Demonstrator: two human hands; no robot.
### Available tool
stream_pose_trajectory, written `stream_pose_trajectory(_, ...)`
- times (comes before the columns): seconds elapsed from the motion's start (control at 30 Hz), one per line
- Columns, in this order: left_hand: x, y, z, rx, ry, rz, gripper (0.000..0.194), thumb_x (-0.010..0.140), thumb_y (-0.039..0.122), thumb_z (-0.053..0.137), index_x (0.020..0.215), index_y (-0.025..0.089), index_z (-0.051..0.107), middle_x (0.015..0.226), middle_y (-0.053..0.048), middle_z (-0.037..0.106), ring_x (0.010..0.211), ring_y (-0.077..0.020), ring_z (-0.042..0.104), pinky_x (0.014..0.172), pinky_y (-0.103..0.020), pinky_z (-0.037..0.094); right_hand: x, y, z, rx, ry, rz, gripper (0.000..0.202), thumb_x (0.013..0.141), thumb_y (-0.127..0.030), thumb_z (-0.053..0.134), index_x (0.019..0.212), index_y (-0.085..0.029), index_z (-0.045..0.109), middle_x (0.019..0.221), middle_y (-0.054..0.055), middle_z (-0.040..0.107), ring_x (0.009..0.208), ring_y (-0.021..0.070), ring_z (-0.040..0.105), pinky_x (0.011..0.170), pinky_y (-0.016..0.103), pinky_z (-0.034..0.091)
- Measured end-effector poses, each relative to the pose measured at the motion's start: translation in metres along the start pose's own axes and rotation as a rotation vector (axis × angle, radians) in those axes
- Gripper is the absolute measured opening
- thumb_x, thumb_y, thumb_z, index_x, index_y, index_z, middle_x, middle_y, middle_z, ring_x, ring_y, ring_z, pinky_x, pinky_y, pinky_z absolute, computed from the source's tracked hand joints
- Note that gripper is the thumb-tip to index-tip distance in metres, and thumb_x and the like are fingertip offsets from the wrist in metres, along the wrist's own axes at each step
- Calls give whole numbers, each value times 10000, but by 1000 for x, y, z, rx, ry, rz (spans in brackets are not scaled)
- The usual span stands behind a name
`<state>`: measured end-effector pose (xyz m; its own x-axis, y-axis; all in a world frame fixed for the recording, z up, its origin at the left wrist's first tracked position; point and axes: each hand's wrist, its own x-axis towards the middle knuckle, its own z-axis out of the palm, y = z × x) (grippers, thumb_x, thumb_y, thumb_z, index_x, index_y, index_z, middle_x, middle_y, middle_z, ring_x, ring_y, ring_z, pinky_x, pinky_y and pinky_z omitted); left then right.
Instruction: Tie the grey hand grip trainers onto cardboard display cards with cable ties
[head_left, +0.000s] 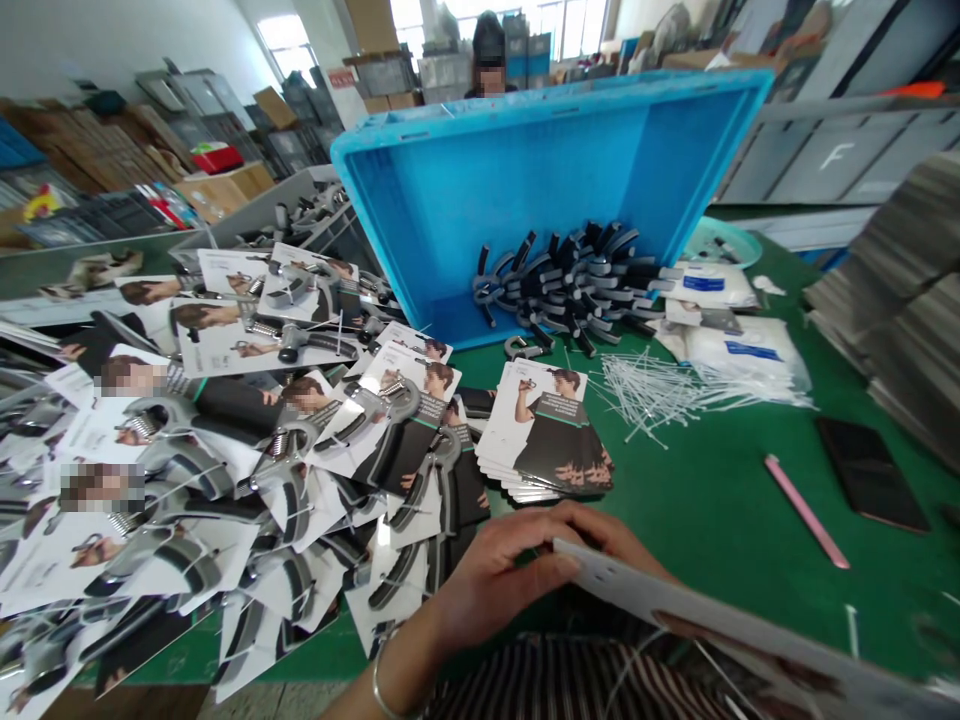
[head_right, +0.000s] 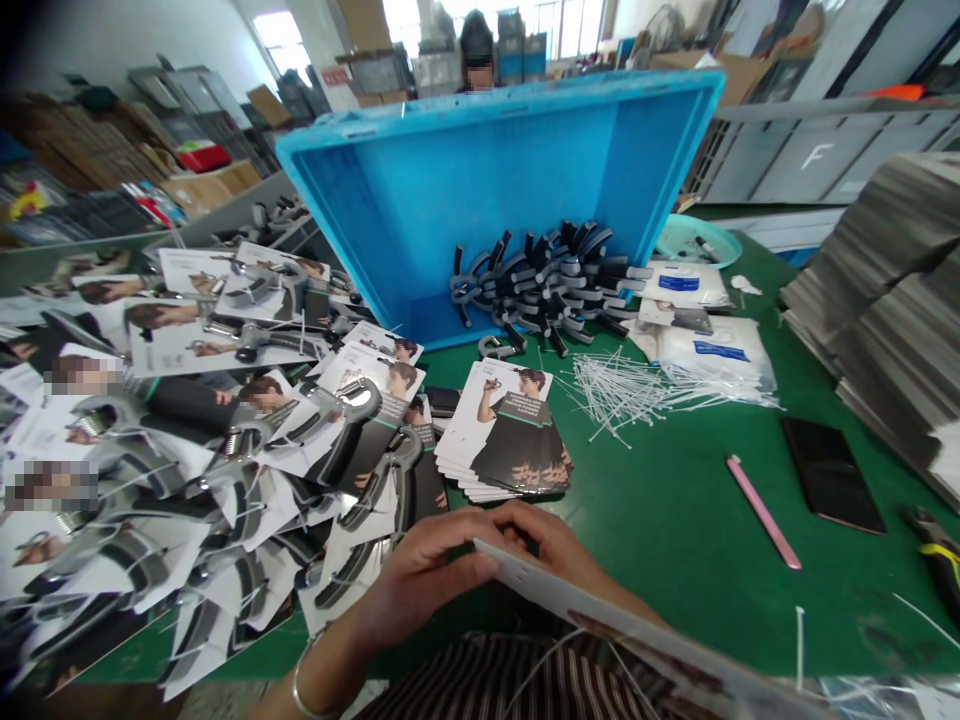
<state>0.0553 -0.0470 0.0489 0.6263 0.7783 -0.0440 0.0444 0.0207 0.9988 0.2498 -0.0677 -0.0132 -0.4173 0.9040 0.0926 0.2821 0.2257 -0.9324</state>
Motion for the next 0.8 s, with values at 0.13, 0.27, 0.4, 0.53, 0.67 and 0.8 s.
stream_pose_trajectory(0.13, -4, 17, -4, 148, -130, 147, 223, 917, 246, 577, 1048, 224, 756, 943, -92, 743, 931, -245, 630, 902, -350, 428, 2, -19, -2, 113, -35, 70, 323, 931, -451, 557, 1127, -208, 642, 969, 42, 687, 936, 206, 633, 820, 304, 502)
stream_pose_trajectory(0.27, -5, 15, -4, 179, -125, 249, 202, 921, 225, 574, 1033, 203, 740, 893, -89, 739, 859, -219, 631, 863, -346, 432, -1, -27, -3, 105, -37, 79, 261, 943, -378, 550, 1111, -203, 645, 968, 45, 688, 896, 192, 628, 796, 284, 486)
stream_pose_trajectory(0.4, -9, 13, -1, 177, -141, 342, 139, 887, 203, 618, 974, 143, 709, 833, -85, 716, 828, -183, 616, 804, -302, 441, -8, -30, -2, 91, -96, 41, 217, 950, -354, 542, 968, -179, 669, 904, 48, 696, 818, 178, 626, 735, 262, 479)
stream_pose_trajectory(0.53, -12, 20, 3, 196, -205, 370, 116, 899, 183, 593, 969, 146, 676, 857, -79, 722, 838, -159, 644, 833, -281, 458, -12, -36, -3, 80, -93, 34, 268, 947, -405, 539, 1010, -194, 692, 892, 58, 705, 811, 193, 627, 744, 277, 482)
stream_pose_trajectory(0.67, -11, 25, 8, 210, -255, 429, 133, 922, 199, 565, 1004, 151, 658, 854, -79, 726, 842, -155, 664, 865, -281, 481, -11, -35, -5, 106, -135, 88, 276, 986, -356, 474, 1057, -194, 686, 926, 52, 708, 828, 180, 639, 757, 273, 483)
stream_pose_trajectory(0.8, -11, 26, 11, 228, -246, 425, 143, 929, 198, 559, 1015, 144, 659, 888, -92, 722, 887, -164, 667, 887, -289, 494, -12, -32, -6, 140, -133, 170, 269, 989, -355, 474, 1041, -181, 673, 945, 56, 703, 856, 177, 640, 771, 277, 478)
